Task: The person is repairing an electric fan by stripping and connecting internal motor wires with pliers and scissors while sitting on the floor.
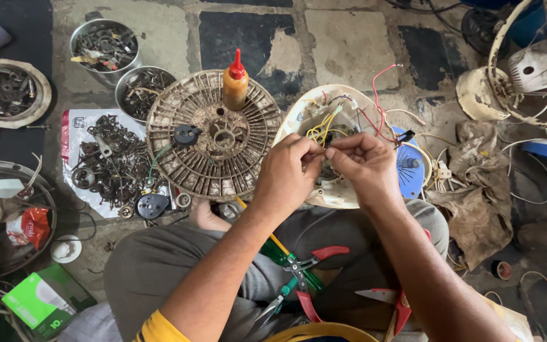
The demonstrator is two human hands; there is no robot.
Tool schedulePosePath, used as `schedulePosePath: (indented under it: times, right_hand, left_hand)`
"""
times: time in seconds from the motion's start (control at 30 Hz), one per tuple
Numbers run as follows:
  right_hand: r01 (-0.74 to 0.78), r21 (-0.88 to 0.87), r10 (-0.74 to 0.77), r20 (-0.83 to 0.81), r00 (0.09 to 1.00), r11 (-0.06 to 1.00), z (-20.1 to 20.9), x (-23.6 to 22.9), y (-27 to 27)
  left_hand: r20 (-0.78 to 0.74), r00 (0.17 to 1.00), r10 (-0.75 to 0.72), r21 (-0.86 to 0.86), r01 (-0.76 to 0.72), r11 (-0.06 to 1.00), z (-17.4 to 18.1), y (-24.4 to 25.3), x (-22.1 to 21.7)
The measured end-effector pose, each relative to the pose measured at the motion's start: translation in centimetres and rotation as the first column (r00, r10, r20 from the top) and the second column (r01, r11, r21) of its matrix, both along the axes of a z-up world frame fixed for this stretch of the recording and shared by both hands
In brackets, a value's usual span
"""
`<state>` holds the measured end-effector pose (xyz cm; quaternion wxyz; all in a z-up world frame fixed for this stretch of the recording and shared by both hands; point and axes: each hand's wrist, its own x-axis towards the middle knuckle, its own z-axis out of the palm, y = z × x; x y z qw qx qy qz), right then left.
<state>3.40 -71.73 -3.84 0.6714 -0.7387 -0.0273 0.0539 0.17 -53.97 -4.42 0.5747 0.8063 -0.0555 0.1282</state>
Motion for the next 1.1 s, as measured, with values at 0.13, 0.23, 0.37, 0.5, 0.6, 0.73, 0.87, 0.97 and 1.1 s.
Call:
schedulePosePath:
  times: [0.13, 0.23, 0.37, 0.5, 0.6, 0.73, 0.87, 0.97, 1.1]
  right_hand:
    - [0.046, 0.101, -0.037, -0.094, 0.995, 0.994, 0.0, -0.1, 0.0]
    - [0.080, 0.140, -0.050, -0.203, 0.978, 0.987, 0.2, 0.1, 0.2]
    - [0.031, 0.099, -0.006, -0.246, 0.969, 0.995, 1.2, -0.3, 0.0]
    - [0.110, -0.591, 0.262, 0.508, 0.821, 0.799, 2.8, -1.7, -0.2]
    - [0.277, -0.692, 0.443, 0.667, 0.599, 0.667, 3.6, -2.0, -0.1]
    - [0.272, -0.765, 0.590, 0.630, 0.504, 0.584, 4.6, -1.3, 0.0]
    - [0.208, -0.826, 0.703, 0.557, 0.441, 0.524, 4.8, -0.4, -0.7]
    - [-0.047, -0.785, 0.594, 0.426, 0.682, 0.617, 3.5, 0.0, -1.5]
    - [-0.269, -0.108, 0.212, -0.370, 0.904, 0.957, 0.8, 1.4, -1.8]
  left_hand:
    - [0.017, 1.000, -0.003, 0.007, 0.003, 1.000, 0.1, -0.1, -0.3]
    - [0.071, 0.997, -0.004, 0.077, -0.001, 0.997, 0.0, -0.1, -0.3]
    - [0.063, 0.998, 0.004, 0.098, -0.010, 0.995, -0.2, -0.1, -0.3]
    - [0.079, 0.997, -0.009, 0.071, 0.003, 0.997, -0.1, 0.2, -0.3]
    - [0.053, 0.998, -0.028, 0.046, 0.025, 0.999, 0.0, 0.2, -0.4]
    - [0.058, 0.998, -0.035, 0.052, 0.032, 0.998, 0.1, 0.4, -0.5]
    - [0.088, 0.995, -0.042, 0.065, 0.036, 0.997, 0.2, 0.5, -0.4]
    - [0.107, 0.992, -0.060, 0.121, 0.047, 0.992, 0.2, 0.5, -0.5]
    - [0.205, 0.976, -0.073, 0.227, 0.025, 0.974, 0.2, 0.5, -1.2]
